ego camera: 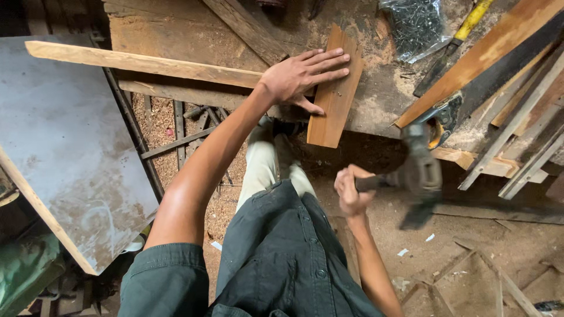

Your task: The person aligns two wooden pieces on a workbench, hammers nails to join them, and writes on the assembled piece with a marker. The person repeatedly adjusts the wood and hammers multiple nails into both pieces.

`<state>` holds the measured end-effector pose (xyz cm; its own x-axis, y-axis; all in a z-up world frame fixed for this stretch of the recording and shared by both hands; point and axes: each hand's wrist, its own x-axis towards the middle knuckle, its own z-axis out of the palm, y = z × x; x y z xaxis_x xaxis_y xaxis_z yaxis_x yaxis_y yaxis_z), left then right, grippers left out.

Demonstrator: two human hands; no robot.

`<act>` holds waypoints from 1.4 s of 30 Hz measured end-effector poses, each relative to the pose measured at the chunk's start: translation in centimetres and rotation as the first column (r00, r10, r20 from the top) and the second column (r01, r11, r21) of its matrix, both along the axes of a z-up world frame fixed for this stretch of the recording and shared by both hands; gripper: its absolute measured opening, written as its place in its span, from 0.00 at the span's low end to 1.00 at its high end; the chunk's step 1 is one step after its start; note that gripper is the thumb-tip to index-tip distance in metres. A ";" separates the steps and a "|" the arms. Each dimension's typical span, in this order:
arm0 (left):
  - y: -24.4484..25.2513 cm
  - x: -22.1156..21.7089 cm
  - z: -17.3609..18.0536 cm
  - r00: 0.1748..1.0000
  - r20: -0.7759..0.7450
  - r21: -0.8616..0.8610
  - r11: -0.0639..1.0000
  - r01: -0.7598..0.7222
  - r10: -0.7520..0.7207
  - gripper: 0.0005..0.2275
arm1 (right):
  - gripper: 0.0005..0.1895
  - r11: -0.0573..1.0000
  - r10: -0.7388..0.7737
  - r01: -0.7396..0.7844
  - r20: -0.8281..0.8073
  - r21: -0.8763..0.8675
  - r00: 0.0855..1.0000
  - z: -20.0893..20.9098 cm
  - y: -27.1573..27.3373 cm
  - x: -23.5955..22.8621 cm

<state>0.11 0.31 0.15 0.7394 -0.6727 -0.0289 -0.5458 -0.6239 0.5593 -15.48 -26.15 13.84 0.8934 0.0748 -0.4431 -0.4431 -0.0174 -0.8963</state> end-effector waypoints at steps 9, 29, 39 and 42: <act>0.0 0.2 0.1 1.000 0.017 -0.037 0.999 0.020 -0.020 0.52 | 0.11 0.821 0.037 -0.252 -0.393 -0.512 0.919 -2.1 -1.6 -1.3; 0.3 0.6 2.0 0.996 0.074 -0.184 0.982 -0.032 0.046 0.48 | 0.16 0.485 0.187 0.124 0.241 -0.866 0.952 -2.7 1.7 17.2; 1.0 0.2 1.9 0.998 0.043 -0.210 0.977 -0.032 0.042 0.44 | 0.17 0.525 0.097 0.232 0.328 -0.819 0.940 -0.2 7.7 13.8; 0.7 0.6 1.7 0.994 0.098 -0.246 0.969 -0.023 0.049 0.42 | 0.21 0.611 -0.121 0.217 0.181 -0.761 0.976 -1.5 9.2 10.9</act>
